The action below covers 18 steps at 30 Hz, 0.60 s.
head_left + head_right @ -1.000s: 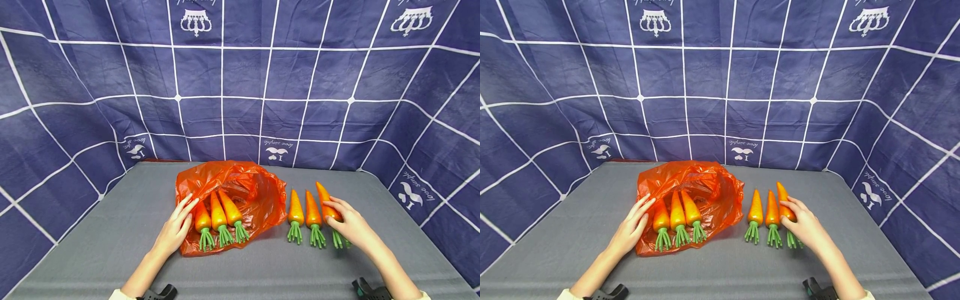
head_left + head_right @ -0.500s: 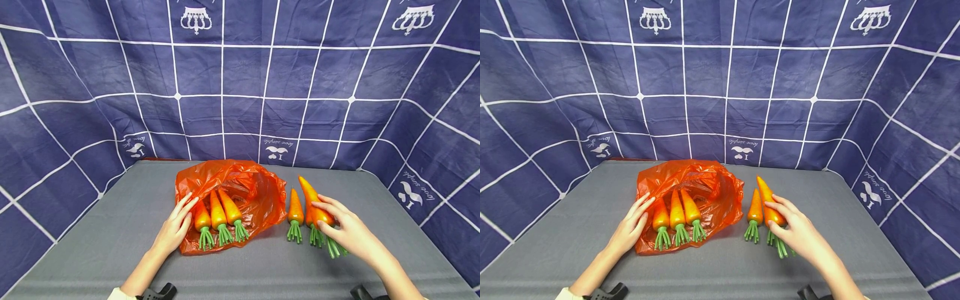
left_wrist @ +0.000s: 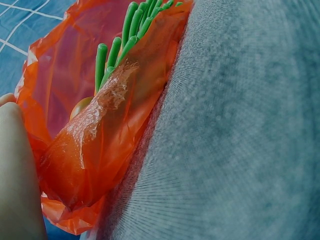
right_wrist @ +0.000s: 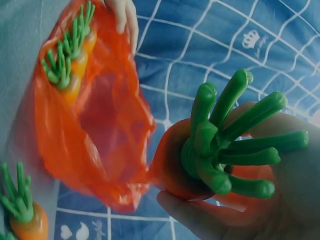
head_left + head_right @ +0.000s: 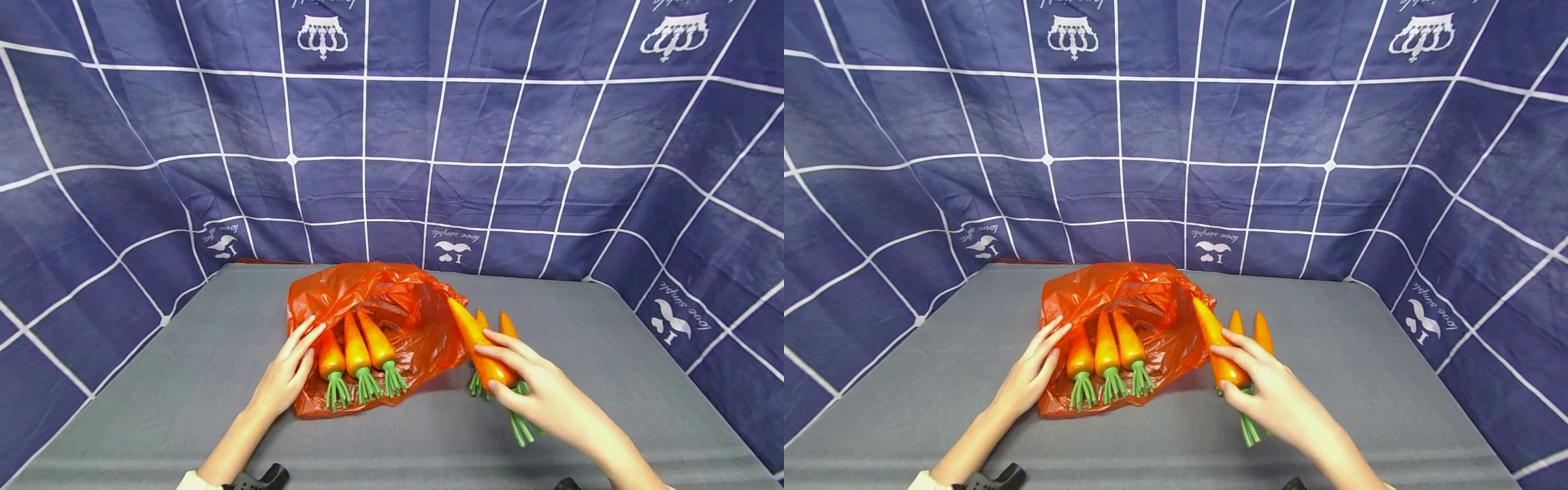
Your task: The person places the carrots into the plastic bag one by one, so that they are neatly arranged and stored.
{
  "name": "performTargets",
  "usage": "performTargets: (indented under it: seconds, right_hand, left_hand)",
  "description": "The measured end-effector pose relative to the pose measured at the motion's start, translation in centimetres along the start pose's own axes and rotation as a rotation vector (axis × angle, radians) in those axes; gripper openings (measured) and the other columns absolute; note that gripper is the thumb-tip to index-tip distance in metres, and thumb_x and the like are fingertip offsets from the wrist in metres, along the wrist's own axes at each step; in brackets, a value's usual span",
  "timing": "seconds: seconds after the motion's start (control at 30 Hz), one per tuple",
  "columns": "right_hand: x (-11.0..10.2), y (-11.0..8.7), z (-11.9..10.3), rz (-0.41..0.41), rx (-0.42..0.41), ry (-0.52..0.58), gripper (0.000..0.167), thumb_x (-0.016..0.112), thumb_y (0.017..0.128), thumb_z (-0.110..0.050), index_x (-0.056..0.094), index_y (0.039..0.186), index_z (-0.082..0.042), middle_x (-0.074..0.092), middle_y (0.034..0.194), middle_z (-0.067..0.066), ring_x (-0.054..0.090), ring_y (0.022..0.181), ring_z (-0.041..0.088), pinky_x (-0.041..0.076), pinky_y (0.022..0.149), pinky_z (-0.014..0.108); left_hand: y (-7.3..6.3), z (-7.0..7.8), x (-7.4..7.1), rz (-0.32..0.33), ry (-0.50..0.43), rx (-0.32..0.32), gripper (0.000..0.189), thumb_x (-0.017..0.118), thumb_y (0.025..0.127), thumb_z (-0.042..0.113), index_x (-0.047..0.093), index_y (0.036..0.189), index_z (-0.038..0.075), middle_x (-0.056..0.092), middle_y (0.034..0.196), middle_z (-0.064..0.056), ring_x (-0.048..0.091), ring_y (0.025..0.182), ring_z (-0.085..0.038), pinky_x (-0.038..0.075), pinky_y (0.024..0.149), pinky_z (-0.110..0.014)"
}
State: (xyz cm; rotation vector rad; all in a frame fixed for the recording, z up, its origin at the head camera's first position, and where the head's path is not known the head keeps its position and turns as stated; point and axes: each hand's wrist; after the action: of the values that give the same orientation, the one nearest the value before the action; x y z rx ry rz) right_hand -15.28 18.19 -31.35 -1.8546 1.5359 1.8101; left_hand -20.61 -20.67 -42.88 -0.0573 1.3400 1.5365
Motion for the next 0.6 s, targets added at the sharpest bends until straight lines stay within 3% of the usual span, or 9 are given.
performTargets:
  seconds: [0.17,0.37,0.6]
  right_hand:
    - [1.0,0.7,-0.8,-0.082,0.032,0.009,0.041,0.068,0.077,-0.016,0.061,0.116,-0.026,0.052,0.130,-0.004,0.057,0.108,0.020,0.049,0.084,0.038]
    - [3.2,2.0,-1.3,-0.180,0.072,0.025,0.039,0.064,0.079,-0.019,0.060,0.118,-0.024,0.050,0.133,-0.002,0.056,0.111,0.019,0.047,0.087,0.040]
    - [6.1,4.4,-1.5,-0.215,0.068,0.003,0.039,0.061,0.079,-0.022,0.061,0.118,-0.020,0.049,0.134,0.003,0.052,0.117,0.024,0.046,0.089,0.042]
  left_hand:
    - [0.1,0.0,0.1,0.003,-0.016,0.009,0.052,0.054,0.086,0.000,0.047,0.133,0.022,0.042,0.139,-0.011,0.041,0.127,-0.016,0.014,0.101,-0.002]
    - [0.0,-0.1,0.2,0.019,-0.002,0.010,0.054,0.054,0.085,-0.001,0.048,0.132,0.022,0.043,0.139,-0.011,0.043,0.125,-0.018,0.017,0.100,-0.003]
    - [-0.1,0.0,0.1,-0.002,0.024,-0.017,0.050,0.052,0.088,0.004,0.047,0.133,0.024,0.041,0.141,-0.006,0.043,0.125,-0.016,0.031,0.096,-0.017]
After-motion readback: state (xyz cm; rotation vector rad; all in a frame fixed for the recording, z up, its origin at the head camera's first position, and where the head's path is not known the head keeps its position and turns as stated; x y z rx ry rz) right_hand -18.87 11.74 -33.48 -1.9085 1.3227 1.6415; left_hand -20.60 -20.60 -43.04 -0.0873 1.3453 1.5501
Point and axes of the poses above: each hand's wrist, its own y-axis towards the middle knuckle, its own x-axis out of the palm, z = x × y
